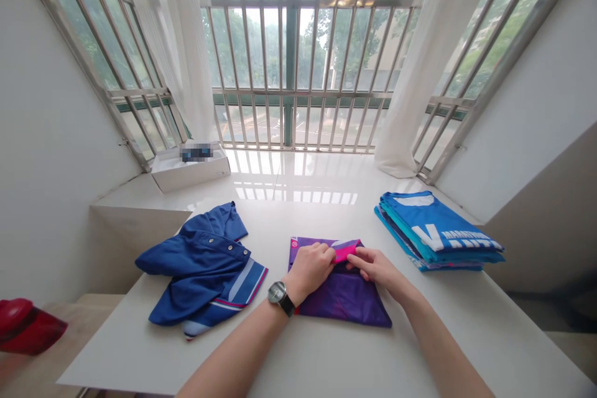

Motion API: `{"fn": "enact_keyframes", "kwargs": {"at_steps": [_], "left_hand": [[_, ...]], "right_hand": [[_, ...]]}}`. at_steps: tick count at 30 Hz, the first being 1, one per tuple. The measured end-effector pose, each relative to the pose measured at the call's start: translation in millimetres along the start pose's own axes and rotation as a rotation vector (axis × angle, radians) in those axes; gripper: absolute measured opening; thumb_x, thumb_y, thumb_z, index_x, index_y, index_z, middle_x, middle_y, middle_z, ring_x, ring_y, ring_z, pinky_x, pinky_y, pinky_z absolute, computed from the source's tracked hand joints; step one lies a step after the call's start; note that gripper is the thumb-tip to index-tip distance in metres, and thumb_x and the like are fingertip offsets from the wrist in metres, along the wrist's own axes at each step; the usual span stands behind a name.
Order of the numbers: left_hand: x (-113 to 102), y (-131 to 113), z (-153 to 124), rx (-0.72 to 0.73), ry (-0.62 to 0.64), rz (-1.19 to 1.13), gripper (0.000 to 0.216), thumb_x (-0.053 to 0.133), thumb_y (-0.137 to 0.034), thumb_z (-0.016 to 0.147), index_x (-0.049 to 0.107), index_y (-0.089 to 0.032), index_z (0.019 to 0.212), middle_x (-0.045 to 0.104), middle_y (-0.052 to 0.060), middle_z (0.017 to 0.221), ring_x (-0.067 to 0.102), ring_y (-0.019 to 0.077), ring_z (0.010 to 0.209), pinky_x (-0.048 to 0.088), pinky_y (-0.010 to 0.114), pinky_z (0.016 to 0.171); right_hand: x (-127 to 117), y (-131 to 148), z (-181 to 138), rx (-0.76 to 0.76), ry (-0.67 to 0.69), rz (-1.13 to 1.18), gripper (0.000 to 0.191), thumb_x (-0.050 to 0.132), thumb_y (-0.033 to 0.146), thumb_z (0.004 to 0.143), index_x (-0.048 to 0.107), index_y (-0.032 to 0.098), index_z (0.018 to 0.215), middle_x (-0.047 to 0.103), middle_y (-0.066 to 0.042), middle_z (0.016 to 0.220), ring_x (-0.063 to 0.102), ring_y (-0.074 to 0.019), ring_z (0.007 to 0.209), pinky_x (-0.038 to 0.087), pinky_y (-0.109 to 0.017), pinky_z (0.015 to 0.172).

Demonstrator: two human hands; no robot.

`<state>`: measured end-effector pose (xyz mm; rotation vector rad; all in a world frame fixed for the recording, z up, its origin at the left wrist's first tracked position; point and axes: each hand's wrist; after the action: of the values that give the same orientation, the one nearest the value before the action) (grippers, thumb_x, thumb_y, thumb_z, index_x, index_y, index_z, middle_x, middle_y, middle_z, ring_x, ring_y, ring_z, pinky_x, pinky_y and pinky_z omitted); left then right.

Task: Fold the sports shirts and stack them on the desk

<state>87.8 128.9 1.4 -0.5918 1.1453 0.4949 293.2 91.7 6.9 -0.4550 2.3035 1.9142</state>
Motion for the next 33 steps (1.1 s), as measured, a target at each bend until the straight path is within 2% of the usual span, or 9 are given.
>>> {"fn": "enact_keyframes", "kwargs": {"at_steps": [5,11,13,15,17,23,28,33], "left_hand": [[2,0,0,-0.021,-0.017,-0.003,0.008,0.054,-0.024,0.096,0.060,-0.020,0.094,0.067,0.003,0.091,0.064,0.0190,0.086,0.047,0.028,0.073],[2,-1,0,-0.038,-0.029,-0.006,0.010,0.058,-0.030,0.094,0.059,-0.020,0.094,0.067,0.002,0.093,0.064,0.0194,0.087,0.047,0.028,0.072],[1,-1,0,-0.053,-0.019,-0.012,0.014,0.059,-0.033,0.093,0.060,-0.020,0.094,0.067,0.003,0.094,0.064,0.0197,0.087,0.047,0.028,0.073],[0,-2,0,-0.064,-0.007,-0.021,0.016,0.060,-0.036,0.092,0.059,-0.020,0.095,0.067,0.003,0.095,0.064,0.0201,0.088,0.047,0.028,0.073],[-1,-2,-1,-0.069,0.000,-0.028,0.019,0.062,-0.038,0.091,0.059,-0.020,0.095,0.067,0.003,0.096,0.064,0.0204,0.089,0.047,0.029,0.073],[-4,-2,0,-0.076,0.024,-0.037,0.008,0.060,-0.025,0.089,0.059,-0.021,0.096,0.067,0.002,0.097,0.063,0.0197,0.091,0.046,0.028,0.075],[-2,-3,1,-0.108,0.054,-0.060,0.012,0.054,-0.015,0.089,0.060,-0.022,0.095,0.067,0.001,0.097,0.064,0.0179,0.093,0.046,0.027,0.077],[3,3,1,-0.123,0.060,-0.167,0.009,0.058,-0.018,0.090,0.063,-0.023,0.095,0.067,-0.001,0.095,0.064,0.0160,0.086,0.045,0.025,0.073]], "right_hand": [[4,-3,5,0.027,-0.032,-0.003,0.054,0.068,0.063,0.072,0.069,0.015,0.096,0.071,-0.004,0.071,0.043,-0.0079,0.044,0.031,-0.025,0.046],[4,-7,6,-0.018,-0.048,-0.030,0.047,0.063,0.060,0.076,0.069,0.015,0.088,0.072,-0.005,0.079,0.043,-0.0076,0.046,0.030,-0.026,0.048],[2,-7,5,-0.031,-0.062,-0.059,0.045,0.062,0.060,0.078,0.068,0.015,0.081,0.065,-0.001,0.064,0.042,-0.0087,0.047,0.029,-0.026,0.050],[1,-7,5,-0.040,-0.082,-0.093,0.045,0.061,0.060,0.079,0.066,0.016,0.072,0.052,0.004,0.050,0.040,-0.0098,0.048,0.028,-0.027,0.052],[1,-7,4,-0.039,-0.099,-0.110,0.046,0.060,0.062,0.079,0.062,0.017,0.066,0.045,0.005,0.045,0.039,-0.0102,0.049,0.027,-0.027,0.053],[1,-6,3,-0.048,-0.176,-0.121,0.049,0.061,0.063,0.077,0.052,0.019,0.057,0.044,0.005,0.046,0.037,-0.0105,0.051,0.027,-0.027,0.054],[3,-4,2,-0.034,-0.213,-0.129,0.045,0.065,0.062,0.072,0.060,0.018,0.060,0.044,0.005,0.047,0.038,-0.0113,0.050,0.029,-0.027,0.051],[3,-11,6,-0.045,-0.226,-0.204,0.042,0.067,0.059,0.070,0.065,0.018,0.061,0.057,0.000,0.054,0.046,-0.0143,0.053,0.035,-0.028,0.052]]}}
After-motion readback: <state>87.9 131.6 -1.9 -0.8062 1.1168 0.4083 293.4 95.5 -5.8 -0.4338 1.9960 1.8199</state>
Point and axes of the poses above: each hand's wrist, its own z-axis towards the middle knuckle, its own x-axis out of the palm, y = z × x
